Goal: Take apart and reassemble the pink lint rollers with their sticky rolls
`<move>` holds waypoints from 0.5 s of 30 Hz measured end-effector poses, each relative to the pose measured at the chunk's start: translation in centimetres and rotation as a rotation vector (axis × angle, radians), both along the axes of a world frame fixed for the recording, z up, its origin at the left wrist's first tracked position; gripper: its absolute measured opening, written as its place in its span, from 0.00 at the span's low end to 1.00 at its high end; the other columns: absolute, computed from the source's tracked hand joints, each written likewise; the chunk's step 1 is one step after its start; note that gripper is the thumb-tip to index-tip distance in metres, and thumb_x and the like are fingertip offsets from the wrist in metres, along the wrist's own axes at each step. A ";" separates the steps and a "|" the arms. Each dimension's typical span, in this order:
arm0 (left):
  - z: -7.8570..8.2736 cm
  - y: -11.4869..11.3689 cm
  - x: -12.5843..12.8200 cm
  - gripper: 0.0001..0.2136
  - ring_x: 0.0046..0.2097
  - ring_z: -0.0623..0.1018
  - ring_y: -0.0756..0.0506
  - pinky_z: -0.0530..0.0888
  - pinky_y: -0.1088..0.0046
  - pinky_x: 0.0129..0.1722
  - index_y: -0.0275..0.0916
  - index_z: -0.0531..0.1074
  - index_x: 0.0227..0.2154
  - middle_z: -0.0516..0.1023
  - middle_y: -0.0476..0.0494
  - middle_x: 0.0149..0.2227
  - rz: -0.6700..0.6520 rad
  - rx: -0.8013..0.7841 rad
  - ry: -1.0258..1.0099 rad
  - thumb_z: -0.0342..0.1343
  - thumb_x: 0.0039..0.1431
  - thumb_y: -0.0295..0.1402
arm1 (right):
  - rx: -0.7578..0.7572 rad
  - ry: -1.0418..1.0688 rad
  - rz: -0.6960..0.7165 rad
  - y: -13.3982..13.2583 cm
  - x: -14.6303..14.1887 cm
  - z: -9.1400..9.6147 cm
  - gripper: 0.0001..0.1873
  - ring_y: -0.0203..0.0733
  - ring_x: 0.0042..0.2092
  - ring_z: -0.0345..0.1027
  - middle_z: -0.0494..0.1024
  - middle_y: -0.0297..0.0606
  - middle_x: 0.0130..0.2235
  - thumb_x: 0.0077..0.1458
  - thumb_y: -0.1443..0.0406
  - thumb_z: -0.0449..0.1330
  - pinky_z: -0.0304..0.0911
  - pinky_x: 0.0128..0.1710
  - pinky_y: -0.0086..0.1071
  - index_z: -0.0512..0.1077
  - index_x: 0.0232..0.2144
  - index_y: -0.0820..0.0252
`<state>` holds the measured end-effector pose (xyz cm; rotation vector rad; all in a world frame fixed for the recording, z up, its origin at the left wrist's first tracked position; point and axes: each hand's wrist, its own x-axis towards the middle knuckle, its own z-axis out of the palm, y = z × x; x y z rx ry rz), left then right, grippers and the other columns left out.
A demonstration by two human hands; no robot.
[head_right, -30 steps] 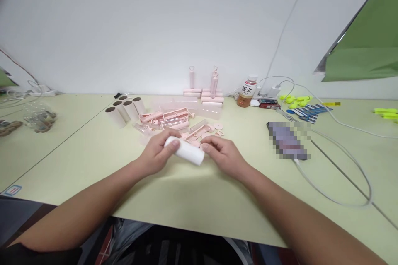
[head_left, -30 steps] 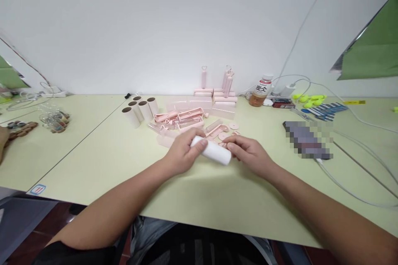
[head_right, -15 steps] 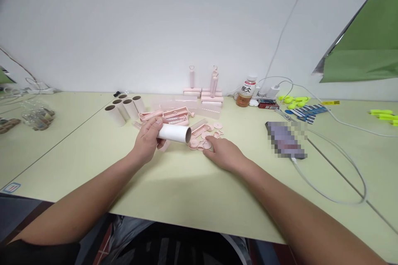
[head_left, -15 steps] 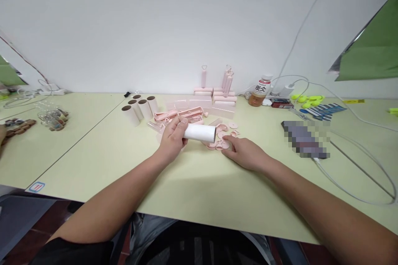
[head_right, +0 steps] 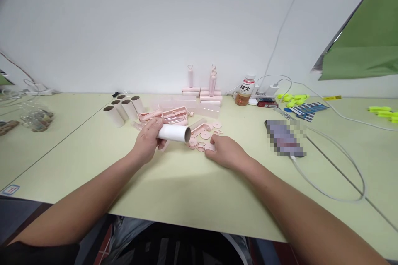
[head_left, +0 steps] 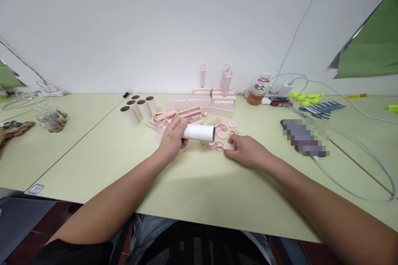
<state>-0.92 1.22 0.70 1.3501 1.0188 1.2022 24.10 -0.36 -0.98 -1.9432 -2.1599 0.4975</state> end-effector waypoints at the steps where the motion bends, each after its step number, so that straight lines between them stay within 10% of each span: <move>1: 0.0 0.0 0.1 0.15 0.16 0.62 0.53 0.59 0.80 0.15 0.41 0.67 0.35 0.64 0.56 0.14 -0.004 -0.006 0.000 0.49 0.63 0.49 | 0.025 0.059 -0.011 -0.2 0.2 0.2 0.10 0.41 0.27 0.64 0.72 0.34 0.26 0.51 0.56 0.59 0.52 0.25 0.32 0.68 0.29 0.56; 8: -0.7 -1.2 1.4 0.16 0.17 0.64 0.53 0.62 0.81 0.18 0.42 0.63 0.36 0.65 0.57 0.16 -0.046 -0.024 0.040 0.47 0.65 0.50 | 0.172 0.879 0.094 -2.5 -0.6 1.0 0.16 0.35 0.25 0.63 0.71 0.32 0.30 0.52 0.57 0.62 0.61 0.25 0.32 0.68 0.41 0.57; 15: -1.2 -1.9 2.1 0.17 0.19 0.64 0.53 0.61 0.80 0.18 0.42 0.61 0.35 0.64 0.58 0.18 -0.103 -0.034 0.070 0.48 0.64 0.52 | 0.165 0.920 0.132 -3.0 -1.2 -0.2 0.15 0.35 0.27 0.64 0.74 0.36 0.34 0.55 0.60 0.63 0.63 0.25 0.31 0.69 0.44 0.57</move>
